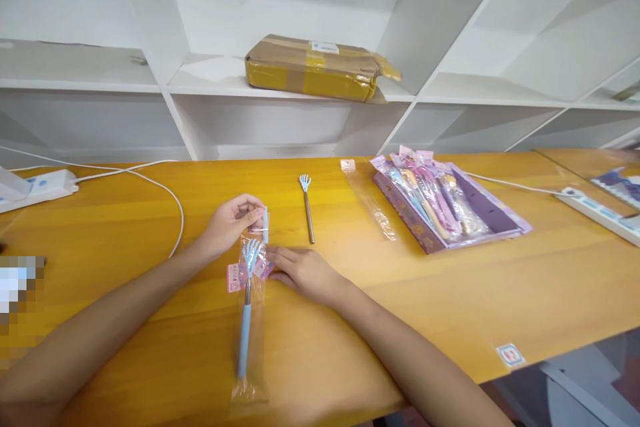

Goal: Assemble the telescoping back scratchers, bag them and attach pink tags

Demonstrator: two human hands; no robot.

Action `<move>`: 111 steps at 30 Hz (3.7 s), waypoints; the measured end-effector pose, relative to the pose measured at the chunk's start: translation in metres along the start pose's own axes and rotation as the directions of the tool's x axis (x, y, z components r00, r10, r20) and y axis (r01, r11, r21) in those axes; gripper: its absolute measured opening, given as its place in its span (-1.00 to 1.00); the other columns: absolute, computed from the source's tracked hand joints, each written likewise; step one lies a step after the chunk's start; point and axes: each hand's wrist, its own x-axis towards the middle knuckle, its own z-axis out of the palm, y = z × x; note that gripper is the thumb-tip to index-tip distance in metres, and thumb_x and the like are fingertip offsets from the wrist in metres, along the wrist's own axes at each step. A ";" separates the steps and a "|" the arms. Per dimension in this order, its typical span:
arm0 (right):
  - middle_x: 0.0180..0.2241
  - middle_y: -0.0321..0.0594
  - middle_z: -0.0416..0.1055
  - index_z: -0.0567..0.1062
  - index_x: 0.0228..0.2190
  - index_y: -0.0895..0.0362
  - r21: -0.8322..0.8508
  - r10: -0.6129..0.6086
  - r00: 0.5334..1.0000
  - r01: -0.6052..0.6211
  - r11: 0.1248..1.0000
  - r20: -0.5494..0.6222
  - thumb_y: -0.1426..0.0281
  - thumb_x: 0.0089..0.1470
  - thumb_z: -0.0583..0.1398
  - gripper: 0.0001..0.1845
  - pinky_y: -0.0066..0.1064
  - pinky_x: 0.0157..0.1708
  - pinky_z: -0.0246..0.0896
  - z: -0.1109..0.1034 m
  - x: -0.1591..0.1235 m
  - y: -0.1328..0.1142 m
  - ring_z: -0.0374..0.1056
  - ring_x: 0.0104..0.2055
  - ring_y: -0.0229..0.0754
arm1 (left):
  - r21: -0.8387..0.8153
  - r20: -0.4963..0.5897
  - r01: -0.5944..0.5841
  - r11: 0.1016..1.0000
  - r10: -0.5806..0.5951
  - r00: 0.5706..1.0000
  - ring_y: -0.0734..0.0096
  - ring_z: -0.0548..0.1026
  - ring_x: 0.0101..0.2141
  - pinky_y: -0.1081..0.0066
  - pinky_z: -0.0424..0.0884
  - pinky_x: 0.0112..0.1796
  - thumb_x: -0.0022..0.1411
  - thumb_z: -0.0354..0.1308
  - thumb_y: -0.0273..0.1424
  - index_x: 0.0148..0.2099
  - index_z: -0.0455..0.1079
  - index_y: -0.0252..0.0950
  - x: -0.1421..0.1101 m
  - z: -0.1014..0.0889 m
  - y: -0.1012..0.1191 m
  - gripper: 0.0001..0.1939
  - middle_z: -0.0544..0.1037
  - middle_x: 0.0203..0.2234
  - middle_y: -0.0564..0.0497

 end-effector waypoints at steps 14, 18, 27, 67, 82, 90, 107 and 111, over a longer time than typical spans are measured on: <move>-0.12 -0.20 0.49 0.53 0.00 0.09 0.198 0.275 0.954 -0.294 0.935 0.117 0.32 0.21 0.44 -0.63 -0.41 -0.23 0.36 -0.008 -0.005 0.001 0.44 -0.22 -0.21 | -0.041 -0.015 0.074 0.996 -0.074 0.997 0.46 0.49 -0.49 0.46 0.42 -0.41 0.31 0.33 -0.09 -0.18 0.45 -0.29 0.001 0.004 -0.017 -0.65 0.52 -0.51 0.08; -0.30 -0.34 0.43 0.49 -0.27 0.11 0.252 0.335 0.929 -0.365 0.896 0.157 0.33 0.07 0.53 -0.65 -0.47 -0.40 0.15 -0.010 -0.006 0.002 0.28 -0.38 -0.30 | -0.107 -0.011 0.107 0.988 -0.109 0.994 0.48 0.47 -0.52 0.46 0.41 -0.43 0.29 0.34 -0.02 -0.14 0.41 -0.28 0.001 0.008 -0.033 -0.58 0.50 -0.52 0.11; -0.39 -0.29 0.37 0.34 -0.31 0.04 0.070 0.140 0.814 -0.122 0.990 -0.564 0.50 0.34 0.21 -0.82 -0.41 -0.41 0.22 -0.013 -0.012 0.017 0.29 -0.41 -0.24 | -0.106 -0.009 0.139 0.985 -0.141 0.990 0.46 0.46 -0.52 0.45 0.37 -0.42 0.35 0.25 0.01 -0.13 0.37 -0.25 -0.005 0.015 -0.044 -0.59 0.50 -0.51 0.11; -0.37 -0.30 0.49 0.47 -0.23 0.04 0.706 0.596 0.664 -0.144 0.694 -0.451 0.09 0.34 0.30 -0.71 -0.30 -0.20 0.38 -0.005 -0.003 0.020 0.43 -0.34 -0.19 | -0.125 0.162 0.220 0.967 -0.199 0.967 0.32 0.65 -0.28 0.34 0.60 -0.23 0.43 0.19 -0.18 -0.03 0.51 -0.27 -0.032 0.042 -0.046 -0.73 0.62 -0.19 -0.06; -0.33 -0.23 0.44 0.53 -0.28 0.05 0.497 0.502 0.673 -0.224 0.838 -0.543 0.13 0.36 0.28 -0.73 -0.30 -0.28 0.32 -0.007 -0.002 0.019 0.36 -0.30 -0.15 | -0.536 0.217 0.319 0.782 -0.237 0.947 -0.03 0.70 -0.15 0.01 0.62 -0.04 0.30 0.30 -0.16 -0.07 0.64 -0.46 -0.026 0.044 -0.034 -0.58 0.72 -0.17 -0.33; -0.28 -0.21 0.54 0.55 -0.24 0.08 0.508 0.543 0.692 -0.289 0.812 -0.475 0.12 0.36 0.28 -0.72 -0.31 -0.22 0.37 -0.003 -0.002 0.030 0.44 -0.27 -0.15 | -0.557 0.246 0.332 0.762 -0.230 0.942 -0.15 0.67 -0.06 -0.05 0.62 -0.07 0.30 0.28 -0.18 -0.03 0.63 -0.46 -0.025 0.045 -0.037 -0.58 0.70 -0.08 -0.37; -0.15 -0.13 0.37 0.59 0.03 -0.01 0.200 0.213 0.906 -0.147 0.969 -0.366 0.43 0.46 0.11 -0.71 -0.20 -0.10 0.45 -0.012 -0.007 0.022 0.42 -0.11 -0.10 | -0.544 0.246 0.331 0.771 -0.230 0.942 -0.11 0.61 0.04 -0.02 0.58 -0.02 0.28 0.23 -0.10 0.04 0.65 -0.37 -0.023 0.042 -0.048 -0.51 0.68 0.03 -0.31; -0.10 -0.10 0.35 0.57 0.04 -0.01 0.125 0.152 0.930 -0.116 0.985 -0.335 0.50 0.40 0.10 -0.67 -0.20 -0.14 0.46 -0.014 -0.008 0.017 0.41 -0.14 -0.10 | -0.532 0.232 0.333 0.778 -0.244 0.942 -0.11 0.61 0.06 0.00 0.56 0.02 0.30 0.21 -0.10 0.04 0.66 -0.37 -0.024 0.042 -0.048 -0.51 0.67 0.06 -0.30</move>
